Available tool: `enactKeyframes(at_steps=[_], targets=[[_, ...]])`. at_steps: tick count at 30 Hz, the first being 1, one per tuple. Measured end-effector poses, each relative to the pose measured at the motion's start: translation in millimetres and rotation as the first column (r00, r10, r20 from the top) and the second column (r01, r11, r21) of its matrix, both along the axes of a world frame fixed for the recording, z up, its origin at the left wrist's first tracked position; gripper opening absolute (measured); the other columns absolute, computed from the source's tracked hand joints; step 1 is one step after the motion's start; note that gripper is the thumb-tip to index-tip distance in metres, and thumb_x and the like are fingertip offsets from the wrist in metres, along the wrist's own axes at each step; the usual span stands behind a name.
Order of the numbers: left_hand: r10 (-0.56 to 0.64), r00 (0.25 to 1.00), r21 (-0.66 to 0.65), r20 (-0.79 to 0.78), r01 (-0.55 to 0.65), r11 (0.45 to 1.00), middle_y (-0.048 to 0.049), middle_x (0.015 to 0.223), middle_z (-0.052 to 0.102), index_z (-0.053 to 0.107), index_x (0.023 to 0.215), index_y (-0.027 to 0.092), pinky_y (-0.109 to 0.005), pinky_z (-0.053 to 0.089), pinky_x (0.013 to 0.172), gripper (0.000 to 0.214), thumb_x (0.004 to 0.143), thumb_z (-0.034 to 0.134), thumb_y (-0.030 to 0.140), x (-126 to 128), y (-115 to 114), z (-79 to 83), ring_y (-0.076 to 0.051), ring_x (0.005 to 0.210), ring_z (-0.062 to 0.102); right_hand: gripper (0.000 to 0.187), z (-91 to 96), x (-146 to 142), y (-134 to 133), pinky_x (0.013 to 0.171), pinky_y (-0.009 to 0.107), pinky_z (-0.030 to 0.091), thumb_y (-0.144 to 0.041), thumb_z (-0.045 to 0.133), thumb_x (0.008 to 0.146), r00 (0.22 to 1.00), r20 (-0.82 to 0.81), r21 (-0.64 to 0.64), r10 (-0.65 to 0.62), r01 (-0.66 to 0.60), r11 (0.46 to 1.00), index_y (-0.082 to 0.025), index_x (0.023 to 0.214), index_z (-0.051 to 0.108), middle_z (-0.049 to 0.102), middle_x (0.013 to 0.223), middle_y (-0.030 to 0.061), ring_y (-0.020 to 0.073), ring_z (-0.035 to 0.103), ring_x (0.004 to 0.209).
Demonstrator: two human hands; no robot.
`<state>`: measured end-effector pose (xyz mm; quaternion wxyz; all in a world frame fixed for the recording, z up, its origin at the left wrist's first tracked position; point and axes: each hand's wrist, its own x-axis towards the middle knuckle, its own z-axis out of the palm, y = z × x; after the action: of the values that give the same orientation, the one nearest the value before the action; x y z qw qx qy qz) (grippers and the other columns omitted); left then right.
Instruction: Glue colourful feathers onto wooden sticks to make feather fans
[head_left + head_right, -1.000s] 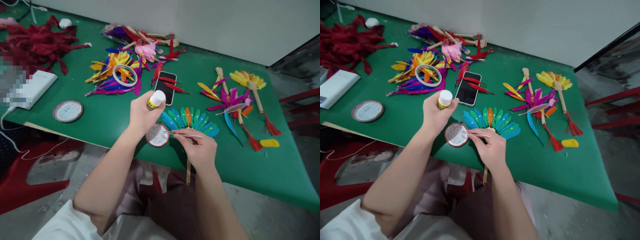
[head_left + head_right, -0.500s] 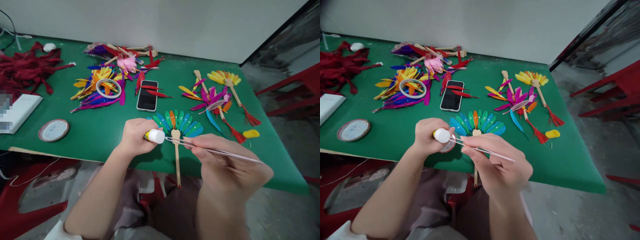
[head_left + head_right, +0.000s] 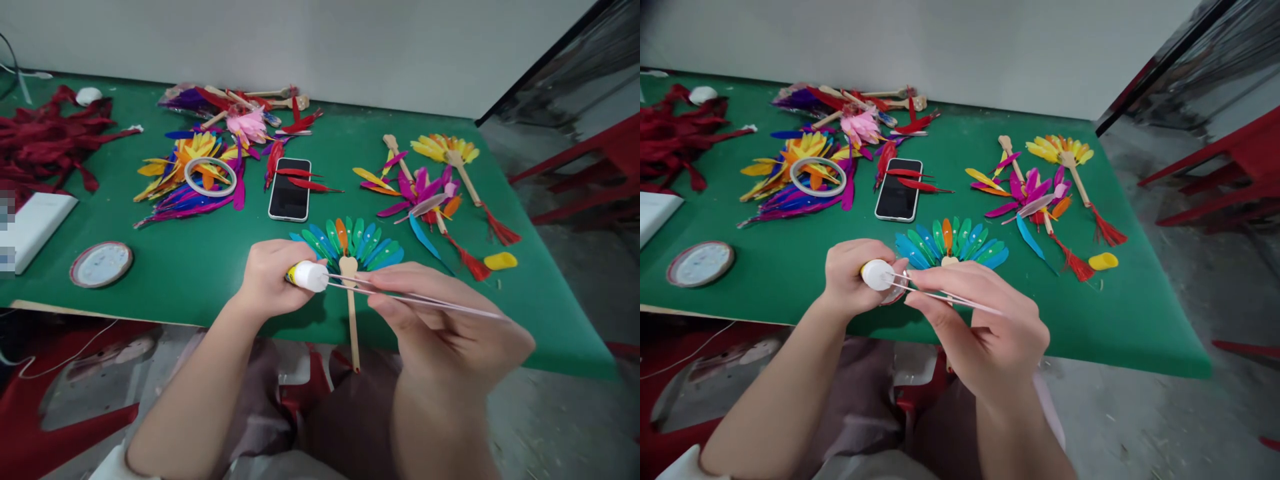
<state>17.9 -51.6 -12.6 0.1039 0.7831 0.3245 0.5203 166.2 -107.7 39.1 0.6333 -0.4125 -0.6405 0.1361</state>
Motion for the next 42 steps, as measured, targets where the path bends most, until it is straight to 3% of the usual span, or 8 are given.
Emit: enactKeyframes(at_steps=[36, 42], targets=[[-0.008, 1.000, -0.005, -0.004, 0.008, 1.000, 0.0038, 0.050, 0.054, 0.050, 0.060, 0.018, -0.019, 0.036, 0.045, 0.018, 0.074, 0.060, 0.023, -0.8, -0.4, 0.1, -0.007, 0.044, 0.046, 0.018, -1.8, -4.5, -1.2, 0.061, 0.035, 0.058, -0.010, 0.069, 0.070, 0.998, -0.010, 0.013, -0.063, 0.063, 0.998, -0.027, 0.077, 0.071, 0.073, 0.070, -0.0037, 0.0174, 0.067, 0.059], [-0.010, 1.000, -0.003, -0.001, 0.010, 1.000, 0.0040, 0.049, 0.053, 0.049, 0.059, 0.018, -0.019, 0.035, 0.045, 0.019, 0.073, 0.061, 0.021, -0.9, -0.4, 1.3, -0.007, 0.044, 0.045, 0.024, -2.1, -3.0, -1.5, 0.062, 0.034, 0.058, -0.009, 0.070, 0.070, 0.999, 0.004, 0.014, -0.042, 0.042, 0.999, -0.029, 0.083, 0.071, 0.073, 0.072, -0.0043, 0.0165, 0.067, 0.061]])
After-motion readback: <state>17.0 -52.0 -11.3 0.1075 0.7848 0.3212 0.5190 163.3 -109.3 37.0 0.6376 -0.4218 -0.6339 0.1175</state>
